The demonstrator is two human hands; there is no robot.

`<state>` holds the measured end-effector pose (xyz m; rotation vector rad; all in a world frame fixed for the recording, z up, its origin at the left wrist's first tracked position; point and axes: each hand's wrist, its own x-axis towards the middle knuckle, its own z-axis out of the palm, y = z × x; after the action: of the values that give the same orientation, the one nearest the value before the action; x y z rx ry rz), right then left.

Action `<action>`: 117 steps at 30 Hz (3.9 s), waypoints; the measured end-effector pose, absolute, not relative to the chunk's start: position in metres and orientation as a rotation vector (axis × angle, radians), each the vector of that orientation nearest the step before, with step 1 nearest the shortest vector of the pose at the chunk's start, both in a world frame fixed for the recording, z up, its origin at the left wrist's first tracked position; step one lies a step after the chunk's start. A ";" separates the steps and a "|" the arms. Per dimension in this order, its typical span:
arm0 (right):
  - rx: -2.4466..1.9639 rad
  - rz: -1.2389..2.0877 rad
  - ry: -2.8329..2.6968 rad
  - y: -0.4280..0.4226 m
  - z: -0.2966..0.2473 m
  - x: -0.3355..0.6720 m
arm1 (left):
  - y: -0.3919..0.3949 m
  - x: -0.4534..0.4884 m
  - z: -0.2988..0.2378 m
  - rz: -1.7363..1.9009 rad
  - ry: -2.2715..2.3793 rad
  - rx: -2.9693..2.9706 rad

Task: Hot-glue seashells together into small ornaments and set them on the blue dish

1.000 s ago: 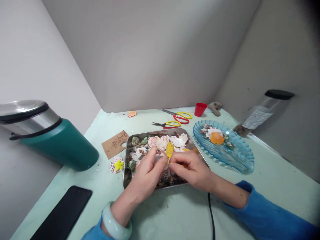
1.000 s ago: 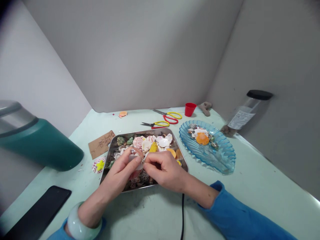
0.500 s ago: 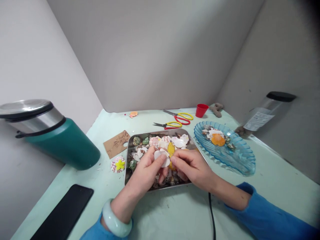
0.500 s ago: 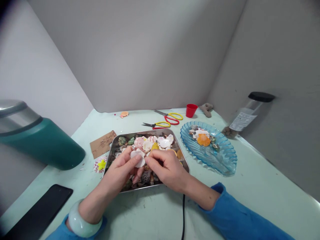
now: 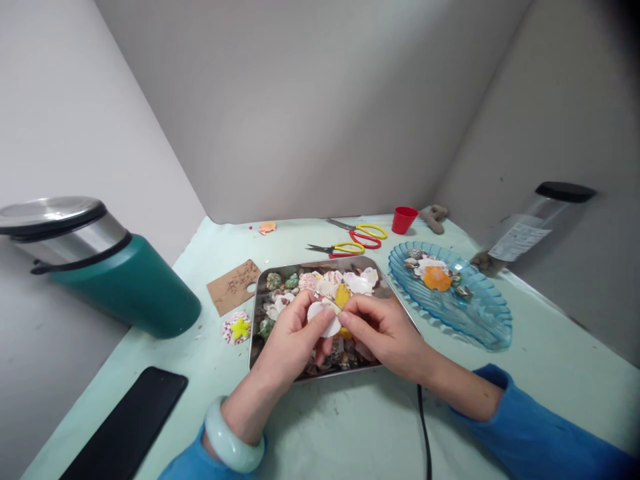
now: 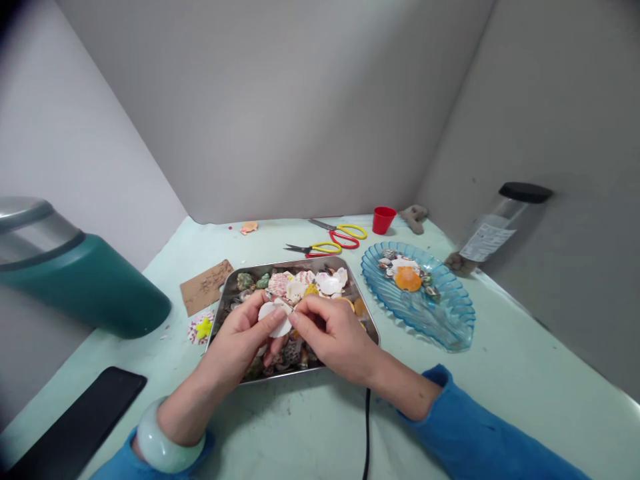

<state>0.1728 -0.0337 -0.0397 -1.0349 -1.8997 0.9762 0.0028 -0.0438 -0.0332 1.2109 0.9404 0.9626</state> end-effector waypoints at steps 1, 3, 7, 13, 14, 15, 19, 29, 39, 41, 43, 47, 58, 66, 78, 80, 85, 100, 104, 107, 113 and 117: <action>-1.033 0.978 -1.897 -0.034 -0.039 0.173 | -0.044 0.003 -0.033 0.960 0.947 1.209; -1.027 0.979 -1.897 -0.034 -0.039 0.173 | -0.043 0.003 -0.033 0.959 0.960 1.205; -1.001 0.947 -1.919 -0.033 -0.038 0.173 | -0.044 0.003 -0.034 0.944 0.991 1.212; -0.991 0.880 -1.988 -0.033 -0.039 0.174 | -0.045 0.003 -0.037 0.928 1.046 1.260; -0.990 0.874 -1.995 -0.033 -0.039 0.174 | -0.045 0.002 -0.038 0.927 1.049 1.270; -0.987 0.868 -2.002 -0.034 -0.039 0.174 | -0.045 0.002 -0.038 0.927 1.048 1.282; -0.964 0.850 -2.016 -0.034 -0.038 0.174 | -0.046 0.000 -0.041 0.924 1.056 1.334; -0.974 0.943 -1.929 -0.034 -0.038 0.174 | -0.044 0.001 -0.037 0.938 1.056 1.290; -0.994 0.974 -1.886 -0.035 -0.038 0.173 | -0.041 0.002 -0.034 1.118 1.041 1.128; -0.991 0.999 -1.874 -0.035 -0.038 0.174 | -0.042 0.002 -0.033 1.097 1.011 1.112; -0.970 1.049 -1.849 -0.035 -0.039 0.175 | -0.042 0.002 -0.032 1.086 0.986 1.075; -0.932 1.034 -1.758 -0.035 -0.040 0.176 | -0.043 -0.001 -0.030 1.065 0.882 0.991; -0.876 1.132 -1.768 -0.035 -0.043 0.173 | -0.043 -0.002 -0.031 0.862 0.723 0.947; -0.996 1.103 -1.691 -0.033 -0.041 0.173 | -0.041 -0.001 -0.033 1.172 0.986 1.032; -1.015 1.097 -1.737 -0.033 -0.044 0.174 | -0.043 0.000 -0.029 1.077 1.088 1.192; -1.015 1.092 -1.738 -0.034 -0.044 0.175 | -0.043 0.000 -0.030 1.072 1.113 1.211; -1.002 1.087 -1.775 -0.034 -0.044 0.175 | -0.042 0.001 -0.031 1.085 1.152 1.227; -0.998 1.106 -1.760 -0.034 -0.044 0.174 | -0.042 0.000 -0.031 1.136 1.084 1.184; -1.009 1.089 -1.737 -0.034 -0.044 0.174 | -0.043 0.001 -0.030 1.139 1.035 1.167; -1.025 1.071 -1.720 -0.034 -0.044 0.174 | -0.042 0.002 -0.030 1.188 1.044 1.139; -1.057 1.039 -1.707 -0.034 -0.043 0.173 | -0.041 -0.001 -0.032 1.251 1.105 1.093; -1.022 0.991 -1.729 -0.034 -0.043 0.172 | -0.040 -0.002 -0.034 1.240 1.132 1.109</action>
<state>0.1723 -0.0335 -0.0427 -1.0222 -1.7288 0.9912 -0.0020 -0.0403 -0.0344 1.1090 1.1318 1.2398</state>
